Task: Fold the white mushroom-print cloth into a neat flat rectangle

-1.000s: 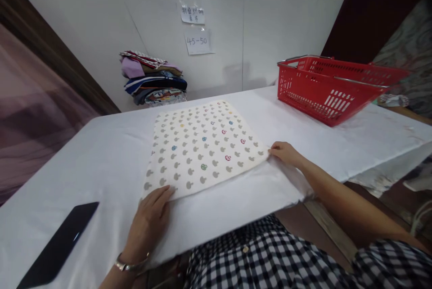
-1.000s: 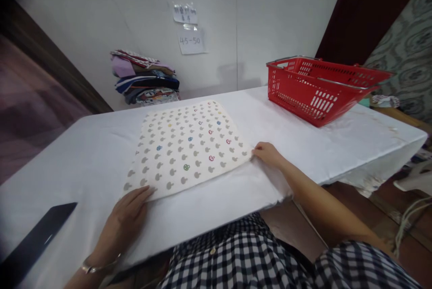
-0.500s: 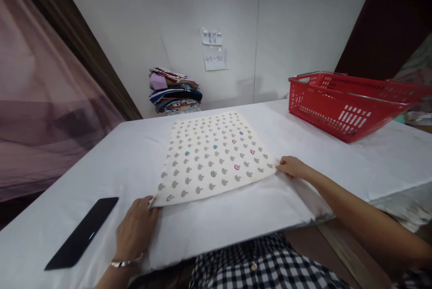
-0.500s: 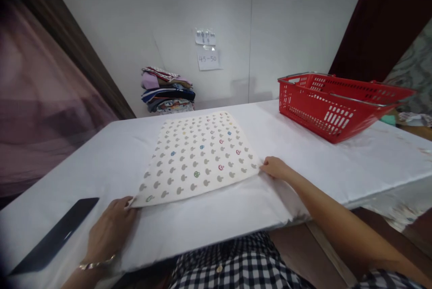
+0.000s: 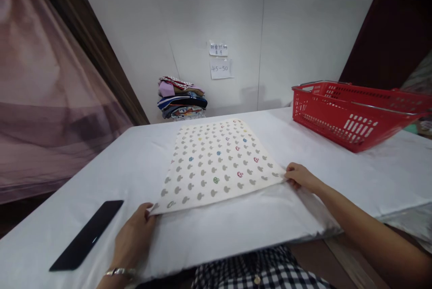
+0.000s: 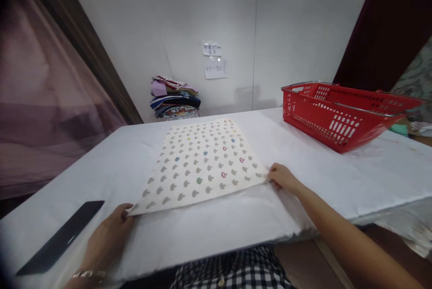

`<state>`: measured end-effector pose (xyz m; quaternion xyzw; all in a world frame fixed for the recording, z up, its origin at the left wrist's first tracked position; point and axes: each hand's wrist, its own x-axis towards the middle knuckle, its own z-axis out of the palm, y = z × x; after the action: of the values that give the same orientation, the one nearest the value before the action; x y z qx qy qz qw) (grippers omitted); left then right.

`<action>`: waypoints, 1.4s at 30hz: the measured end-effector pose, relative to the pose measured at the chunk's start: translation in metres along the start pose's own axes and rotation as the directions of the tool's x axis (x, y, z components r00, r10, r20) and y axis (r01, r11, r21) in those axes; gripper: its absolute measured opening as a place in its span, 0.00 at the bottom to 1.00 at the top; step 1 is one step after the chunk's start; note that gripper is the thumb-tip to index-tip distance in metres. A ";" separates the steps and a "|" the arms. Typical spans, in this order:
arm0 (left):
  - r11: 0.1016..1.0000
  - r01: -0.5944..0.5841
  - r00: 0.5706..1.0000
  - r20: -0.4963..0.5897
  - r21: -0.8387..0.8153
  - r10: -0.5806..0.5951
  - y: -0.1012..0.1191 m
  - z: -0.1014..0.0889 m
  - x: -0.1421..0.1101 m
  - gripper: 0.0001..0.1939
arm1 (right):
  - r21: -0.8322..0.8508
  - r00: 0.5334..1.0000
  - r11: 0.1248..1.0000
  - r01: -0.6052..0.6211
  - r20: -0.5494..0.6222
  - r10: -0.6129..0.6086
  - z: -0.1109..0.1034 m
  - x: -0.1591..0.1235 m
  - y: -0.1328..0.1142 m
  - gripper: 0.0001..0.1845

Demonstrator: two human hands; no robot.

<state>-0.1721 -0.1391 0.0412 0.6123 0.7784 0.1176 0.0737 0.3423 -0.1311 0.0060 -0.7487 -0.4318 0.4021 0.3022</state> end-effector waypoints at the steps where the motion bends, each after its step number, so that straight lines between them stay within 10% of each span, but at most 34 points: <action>1: 1.000 -0.004 1.000 0.006 0.000 0.004 0.000 0.000 -0.001 0.17 | -0.014 1.000 1.000 0.004 -0.003 -0.004 0.001 0.000 0.001 0.05; 15: 0.999 0.004 0.997 -0.074 -0.032 -0.006 -0.021 0.008 0.000 0.18 | -0.317 0.974 0.926 0.205 -0.024 -0.224 0.004 -0.017 0.008 0.08; 20: 0.989 -0.080 0.990 0.108 -0.124 0.094 -0.038 0.005 0.013 0.19 | -0.143 0.982 0.972 0.188 0.047 -0.183 0.007 -0.016 0.015 0.09; 23: 0.948 -0.273 0.962 -0.033 -0.161 0.271 -0.026 0.007 0.013 0.20 | -0.006 0.978 0.983 0.185 0.096 -0.184 0.004 -0.017 0.012 0.09; 27: 0.833 -0.539 0.834 -0.214 -0.122 0.508 0.046 0.031 -0.009 0.18 | 0.101 0.978 0.979 0.176 0.097 -0.185 0.000 -0.025 -0.002 0.13; 30: 0.632 -0.759 0.652 -0.177 -0.160 0.738 0.127 0.056 -0.037 0.22 | 0.151 0.976 0.969 0.197 0.064 -0.209 0.000 -0.031 -0.018 0.15; 33: 0.531 -0.820 0.560 -0.102 -0.215 0.822 0.207 0.074 -0.057 0.27 | 0.192 0.969 0.954 0.229 0.049 -0.243 0.001 -0.033 -0.033 0.17; 37: 0.547 -0.818 0.568 -0.102 -0.177 0.817 0.282 0.083 -0.058 0.17 | 0.257 0.954 0.926 0.276 0.042 -0.296 0.003 -0.031 -0.050 0.18; 42: 0.598 -0.782 0.621 -0.139 -0.175 0.772 0.315 0.082 -0.046 0.09 | 0.348 0.939 0.886 0.306 0.043 -0.342 0.005 -0.037 -0.066 0.18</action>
<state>0.1550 -0.1058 0.0469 0.8745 0.4182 0.2375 0.0628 0.3002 -0.1337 0.0692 -0.5814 -0.4909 0.4519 0.4657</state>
